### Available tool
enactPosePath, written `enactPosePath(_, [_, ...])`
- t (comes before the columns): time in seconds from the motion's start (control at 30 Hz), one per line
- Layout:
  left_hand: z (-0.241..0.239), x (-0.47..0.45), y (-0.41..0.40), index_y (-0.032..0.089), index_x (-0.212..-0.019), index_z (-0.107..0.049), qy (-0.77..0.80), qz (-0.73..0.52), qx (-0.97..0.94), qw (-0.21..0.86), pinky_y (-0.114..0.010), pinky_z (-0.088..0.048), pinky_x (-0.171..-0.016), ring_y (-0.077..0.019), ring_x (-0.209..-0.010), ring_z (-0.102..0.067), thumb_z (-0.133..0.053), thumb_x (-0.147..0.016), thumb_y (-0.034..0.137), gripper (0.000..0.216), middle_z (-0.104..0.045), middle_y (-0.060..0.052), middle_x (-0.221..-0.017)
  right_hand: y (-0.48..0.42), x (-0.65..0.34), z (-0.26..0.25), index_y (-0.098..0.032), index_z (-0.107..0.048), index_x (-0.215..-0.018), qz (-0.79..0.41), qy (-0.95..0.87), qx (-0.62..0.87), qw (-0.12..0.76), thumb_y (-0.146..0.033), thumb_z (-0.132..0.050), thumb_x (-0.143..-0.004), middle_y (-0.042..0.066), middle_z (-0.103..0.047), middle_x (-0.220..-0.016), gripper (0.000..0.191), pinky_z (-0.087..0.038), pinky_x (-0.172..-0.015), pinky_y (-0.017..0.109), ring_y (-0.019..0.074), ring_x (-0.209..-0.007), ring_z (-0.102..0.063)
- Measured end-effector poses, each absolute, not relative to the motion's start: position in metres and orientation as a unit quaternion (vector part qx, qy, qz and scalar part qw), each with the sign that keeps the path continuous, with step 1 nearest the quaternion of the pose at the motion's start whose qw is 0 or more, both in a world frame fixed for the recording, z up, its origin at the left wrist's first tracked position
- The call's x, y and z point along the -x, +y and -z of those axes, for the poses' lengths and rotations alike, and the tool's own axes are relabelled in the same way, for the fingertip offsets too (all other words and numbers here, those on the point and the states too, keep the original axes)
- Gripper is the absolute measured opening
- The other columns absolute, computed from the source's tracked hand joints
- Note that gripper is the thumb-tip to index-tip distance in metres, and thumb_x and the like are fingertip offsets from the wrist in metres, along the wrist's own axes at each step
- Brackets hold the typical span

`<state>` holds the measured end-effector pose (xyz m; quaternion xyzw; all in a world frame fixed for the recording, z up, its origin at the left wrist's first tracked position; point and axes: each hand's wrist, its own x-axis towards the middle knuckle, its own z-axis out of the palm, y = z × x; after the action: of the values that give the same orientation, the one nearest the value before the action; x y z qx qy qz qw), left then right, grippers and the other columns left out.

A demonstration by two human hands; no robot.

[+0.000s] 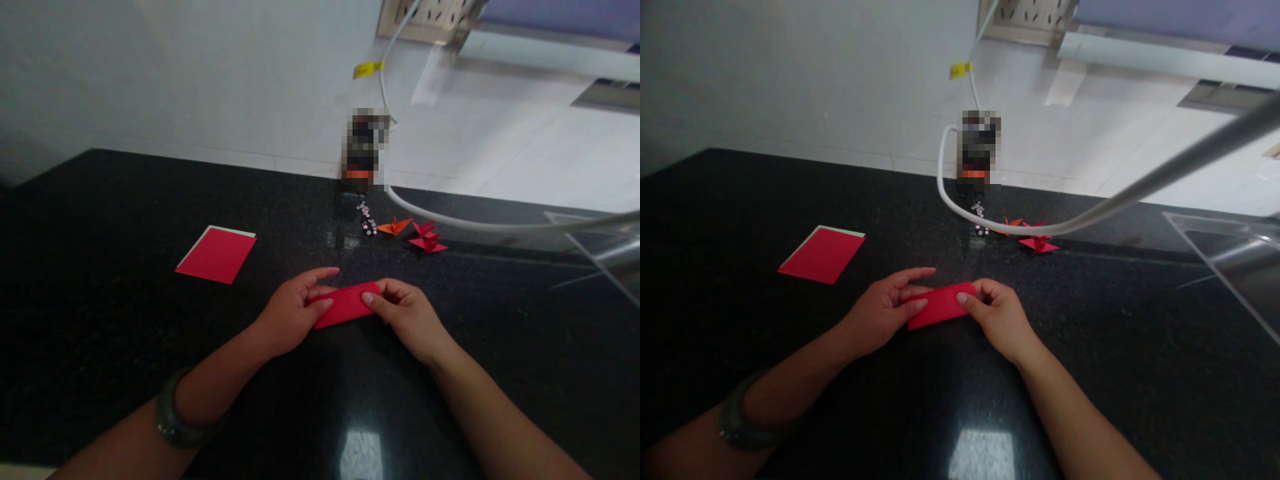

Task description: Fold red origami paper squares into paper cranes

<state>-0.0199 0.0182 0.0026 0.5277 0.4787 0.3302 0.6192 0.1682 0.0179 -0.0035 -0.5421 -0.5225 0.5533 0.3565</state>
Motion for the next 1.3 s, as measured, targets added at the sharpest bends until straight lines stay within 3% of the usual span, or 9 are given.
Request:
enactPosePath(0.2, [0.0012, 0.0195, 0.0172, 0.015, -0.102, -0.061, 0.522, -0.284, -0.585, 0.553, -0.027, -0.046, -0.071, -0.0177, -0.082, -0.061, -0.065, -0.066, 0.029, 0.039, -0.067, -0.006, -0.094, 0.0153, -0.1666, 0.0043, -0.016, -0.053, -0.061, -0.546, -0.54, 0.538, 0.346, -0.034, -0.066, -0.066, -0.005, -0.047, -0.055, 0.023, -0.032, -0.049, 0.022, 0.0078, -0.05, -0.04])
enactPosePath(0.43, [0.0022, 0.0202, 0.0168, 0.014, -0.078, -0.066, 0.515, -0.247, -0.592, 0.569, -0.021, -0.04, -0.052, -0.0118, -0.058, -0.056, -0.058, -0.072, 0.032, 0.021, -0.065, 0.0, -0.065, 0.0142, -0.1639, 0.004, -0.017, -0.051, -0.06, -0.557, -0.533, 0.532, 0.351, -0.036, -0.065, -0.066, -0.005, -0.047, -0.055, 0.025, -0.031, -0.049, 0.022, 0.0079, -0.05, -0.039])
enactPosePath(1.3, [0.0013, 0.0198, 0.0139, 0.014, -0.074, -0.065, 0.494, -0.201, -0.672, 0.514, -0.021, -0.037, -0.053, -0.0118, -0.057, -0.051, -0.046, -0.079, 0.035, 0.029, -0.06, 0.0, -0.062, 0.014, -0.1631, 0.0081, -0.017, -0.047, -0.06, -0.527, -0.538, 0.545, 0.368, -0.042, -0.061, -0.071, -0.004, -0.046, -0.054, 0.03, -0.032, -0.047, 0.022, 0.0082, -0.049, -0.039])
